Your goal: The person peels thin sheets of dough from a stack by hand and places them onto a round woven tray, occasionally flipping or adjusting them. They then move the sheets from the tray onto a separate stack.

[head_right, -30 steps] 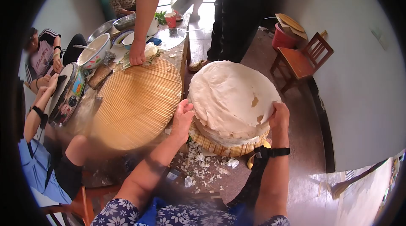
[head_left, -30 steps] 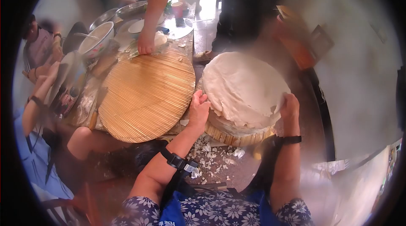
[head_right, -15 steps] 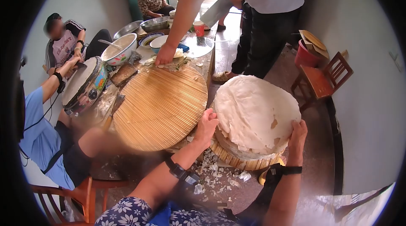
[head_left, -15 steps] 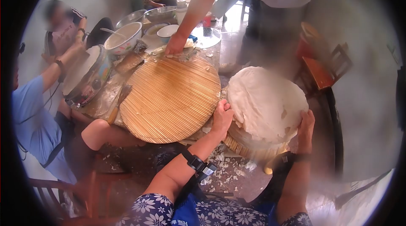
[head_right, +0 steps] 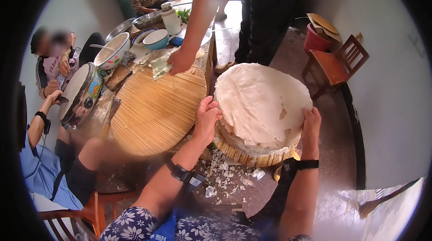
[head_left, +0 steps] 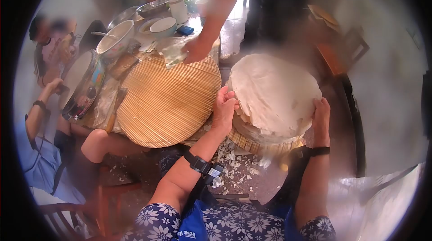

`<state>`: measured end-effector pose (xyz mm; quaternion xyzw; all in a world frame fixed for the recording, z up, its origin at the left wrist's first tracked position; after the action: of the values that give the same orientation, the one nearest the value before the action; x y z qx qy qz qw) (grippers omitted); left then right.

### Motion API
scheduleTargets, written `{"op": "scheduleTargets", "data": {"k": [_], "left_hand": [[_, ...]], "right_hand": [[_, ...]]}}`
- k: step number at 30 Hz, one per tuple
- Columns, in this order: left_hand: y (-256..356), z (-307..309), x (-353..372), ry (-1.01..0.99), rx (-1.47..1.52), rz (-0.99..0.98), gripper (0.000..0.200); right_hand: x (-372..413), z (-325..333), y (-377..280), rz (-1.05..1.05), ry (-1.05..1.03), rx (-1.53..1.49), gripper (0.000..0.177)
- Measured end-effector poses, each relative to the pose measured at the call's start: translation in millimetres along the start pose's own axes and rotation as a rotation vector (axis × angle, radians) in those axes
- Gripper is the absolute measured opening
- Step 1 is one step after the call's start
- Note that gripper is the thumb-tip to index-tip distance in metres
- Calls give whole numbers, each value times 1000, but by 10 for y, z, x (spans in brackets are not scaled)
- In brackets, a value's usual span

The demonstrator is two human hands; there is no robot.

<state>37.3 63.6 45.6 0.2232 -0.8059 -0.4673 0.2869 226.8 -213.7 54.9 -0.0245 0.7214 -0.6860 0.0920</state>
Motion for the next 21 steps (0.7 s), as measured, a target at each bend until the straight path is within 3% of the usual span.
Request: {"op": "scheduleTargets", "data": {"k": [8, 11, 17, 21], "left_hand": [[22, -30, 60, -70, 213, 29, 56], [-74, 21, 12, -107, 252, 104, 47], [-66, -10, 46, -202, 72, 215, 27], [-37, -55, 108, -189, 33, 201, 28]], "right_hand": [[-5, -57, 17, 36, -27, -67, 14], [-28, -45, 68, 11, -14, -72, 13], [-80, 16, 127, 4, -27, -11, 13], [-72, -19, 105, 10, -18, -23, 15]]}}
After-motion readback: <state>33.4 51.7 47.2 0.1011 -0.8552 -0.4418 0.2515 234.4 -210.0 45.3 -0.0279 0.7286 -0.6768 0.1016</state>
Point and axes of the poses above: each hand's wrist, its own x-axis away from the middle knuckle, its own z-axis out of the back of the hand, y = z × x, the point moved 2 cm from there along -x, towards the middle knuckle, and after that the axes turned 6 degrees about z, right-handed, at the moved point
